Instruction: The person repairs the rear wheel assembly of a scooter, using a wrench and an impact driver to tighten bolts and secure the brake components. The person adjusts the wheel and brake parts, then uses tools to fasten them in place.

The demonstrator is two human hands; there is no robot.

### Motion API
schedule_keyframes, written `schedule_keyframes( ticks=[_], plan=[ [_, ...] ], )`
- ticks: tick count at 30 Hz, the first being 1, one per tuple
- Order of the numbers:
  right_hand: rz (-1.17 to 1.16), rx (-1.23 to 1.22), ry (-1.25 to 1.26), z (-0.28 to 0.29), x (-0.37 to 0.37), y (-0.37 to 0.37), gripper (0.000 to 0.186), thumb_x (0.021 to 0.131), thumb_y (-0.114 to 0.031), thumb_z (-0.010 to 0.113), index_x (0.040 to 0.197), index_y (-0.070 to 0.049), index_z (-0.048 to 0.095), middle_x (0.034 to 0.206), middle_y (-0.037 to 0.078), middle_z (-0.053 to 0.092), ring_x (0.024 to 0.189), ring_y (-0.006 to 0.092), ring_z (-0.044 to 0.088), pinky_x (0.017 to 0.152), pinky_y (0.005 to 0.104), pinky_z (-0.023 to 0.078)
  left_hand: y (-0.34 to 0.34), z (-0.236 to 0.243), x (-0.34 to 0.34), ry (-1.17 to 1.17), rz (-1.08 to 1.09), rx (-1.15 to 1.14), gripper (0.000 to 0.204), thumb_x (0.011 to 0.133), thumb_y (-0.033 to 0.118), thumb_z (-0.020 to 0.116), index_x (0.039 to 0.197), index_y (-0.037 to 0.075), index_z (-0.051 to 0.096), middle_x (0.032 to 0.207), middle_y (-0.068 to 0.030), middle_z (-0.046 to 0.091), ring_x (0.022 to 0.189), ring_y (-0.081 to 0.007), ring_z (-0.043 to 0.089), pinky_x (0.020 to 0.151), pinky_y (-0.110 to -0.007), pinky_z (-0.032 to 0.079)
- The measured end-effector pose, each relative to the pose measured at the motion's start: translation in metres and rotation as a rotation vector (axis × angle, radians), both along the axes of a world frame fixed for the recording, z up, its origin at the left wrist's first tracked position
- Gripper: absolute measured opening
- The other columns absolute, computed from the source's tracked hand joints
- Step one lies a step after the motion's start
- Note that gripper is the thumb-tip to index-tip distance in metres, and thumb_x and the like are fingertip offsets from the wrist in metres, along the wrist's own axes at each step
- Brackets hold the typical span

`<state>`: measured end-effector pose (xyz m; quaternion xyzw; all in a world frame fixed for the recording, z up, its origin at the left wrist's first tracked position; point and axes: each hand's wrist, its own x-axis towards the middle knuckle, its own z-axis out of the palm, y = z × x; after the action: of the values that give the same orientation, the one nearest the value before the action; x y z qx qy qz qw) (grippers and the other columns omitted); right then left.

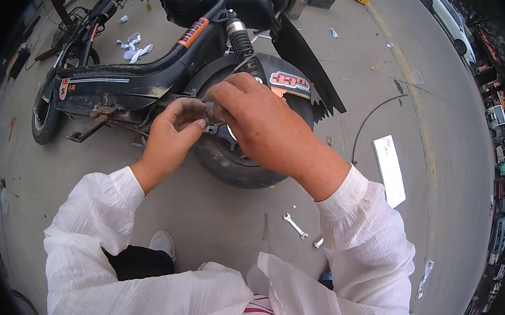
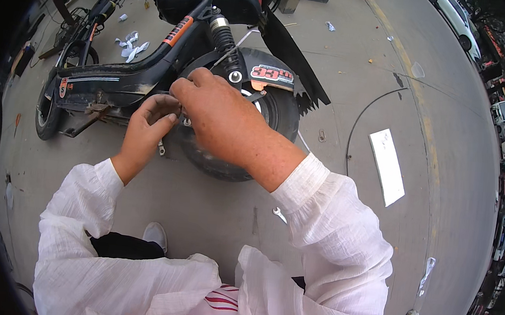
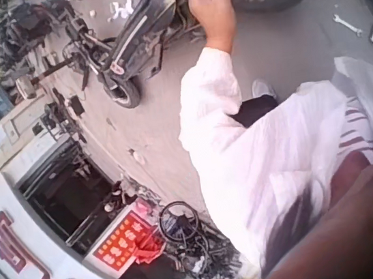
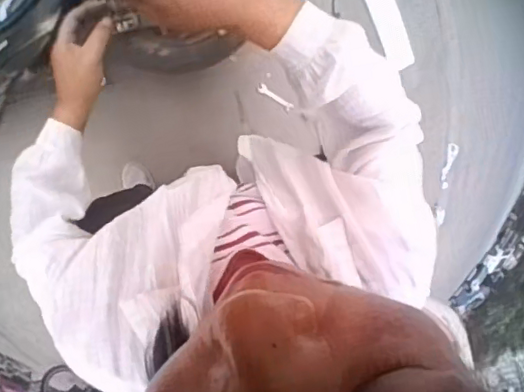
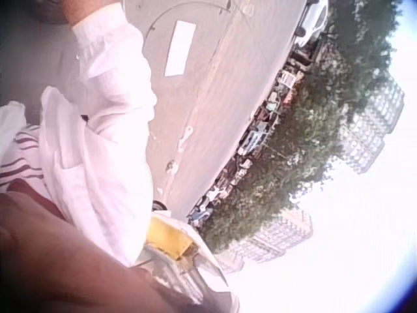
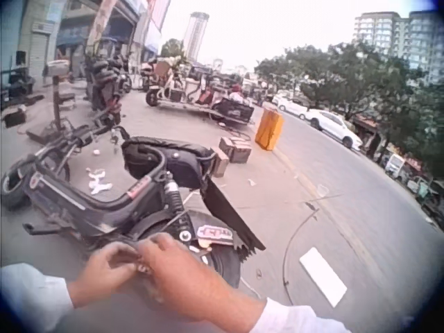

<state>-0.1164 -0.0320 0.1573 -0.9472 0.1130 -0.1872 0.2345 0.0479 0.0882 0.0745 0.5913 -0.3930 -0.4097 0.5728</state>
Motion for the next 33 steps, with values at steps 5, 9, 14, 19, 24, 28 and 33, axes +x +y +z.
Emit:
schedule_keyframes(
  ticks=[5,9,14,19,24,28,33],
  plan=[
    [0.022,-0.064,0.21,0.026,0.013,0.012,0.043,0.073,0.011,0.058,0.112,-0.004,0.055,0.113,0.015,0.054,0.101,0.0338,0.058,0.081,0.0399,0.05,0.013,-0.099,0.012,0.702,0.137,0.48,0.037,0.1,0.025,0.046,0.123,-0.004,0.051,0.121,-0.0182,0.057,0.114,-0.0265,0.056,0.099,-0.037,0.045],
    [-0.082,-0.097,0.406,0.037,0.031,0.026,0.05,0.074,0.011,0.056,0.12,-0.006,0.055,0.117,0.015,0.053,0.102,0.0334,0.057,0.083,0.0384,0.049,-0.006,-0.122,0.012,0.922,0.172,0.288,0.035,0.103,0.023,0.037,0.121,-0.003,0.051,0.123,-0.02,0.056,0.121,-0.03,0.051,0.106,-0.042,0.039],
    [-0.098,-0.084,0.479,0.04,0.056,0.035,0.045,0.076,0.004,0.06,0.121,-0.005,0.059,0.118,0.017,0.054,0.098,0.0318,0.058,0.079,0.0354,0.05,-0.011,-0.141,0.02,1.228,0.071,0.142,0.037,0.103,0.031,0.039,0.117,-0.001,0.053,0.119,-0.0172,0.058,0.116,-0.0277,0.055,0.105,-0.042,0.04],
    [-0.065,-0.242,0.553,0.043,0.074,0.05,0.044,0.071,-0.002,0.071,0.115,-0.003,0.063,0.11,0.023,0.058,0.083,0.0284,0.064,0.066,0.033,0.054,-0.012,-0.153,0.018,1.363,0.031,0.089,0.037,0.099,0.037,0.05,0.113,0.004,0.055,0.114,-0.0109,0.061,0.112,-0.0239,0.057,0.103,-0.041,0.042],
    [0.004,-0.378,0.631,0.043,0.089,0.057,0.049,0.068,-0.006,0.077,0.114,0.003,0.062,0.099,0.022,0.06,0.07,0.0247,0.064,0.053,0.0292,0.053,-0.012,-0.154,0.019,1.41,0.056,0.091,0.029,0.097,0.035,0.054,0.107,0.009,0.061,0.112,-0.0071,0.064,0.109,-0.0196,0.058,0.103,-0.039,0.041],
    [-0.068,-0.427,0.748,0.049,0.104,0.059,0.057,0.066,-0.021,0.082,0.114,0.003,0.06,0.082,0.012,0.059,0.06,0.0203,0.058,0.047,0.0299,0.048,-0.012,-0.155,0.019,1.426,0.032,0.083,0.034,0.098,0.034,0.053,0.118,0.007,0.058,0.115,-0.0054,0.06,0.106,-0.0178,0.057,0.101,-0.037,0.043],
    [-0.178,-0.337,0.9,0.058,0.122,0.059,0.06,0.067,-0.023,0.083,0.113,0.001,0.055,0.082,0.011,0.057,0.06,0.0236,0.058,0.046,0.0333,0.045,-0.014,-0.162,0.016,1.441,0.034,0.059,0.034,0.098,0.032,0.053,0.119,0.005,0.056,0.114,-0.0053,0.059,0.105,-0.0162,0.055,0.1,-0.036,0.043]
  ],
)
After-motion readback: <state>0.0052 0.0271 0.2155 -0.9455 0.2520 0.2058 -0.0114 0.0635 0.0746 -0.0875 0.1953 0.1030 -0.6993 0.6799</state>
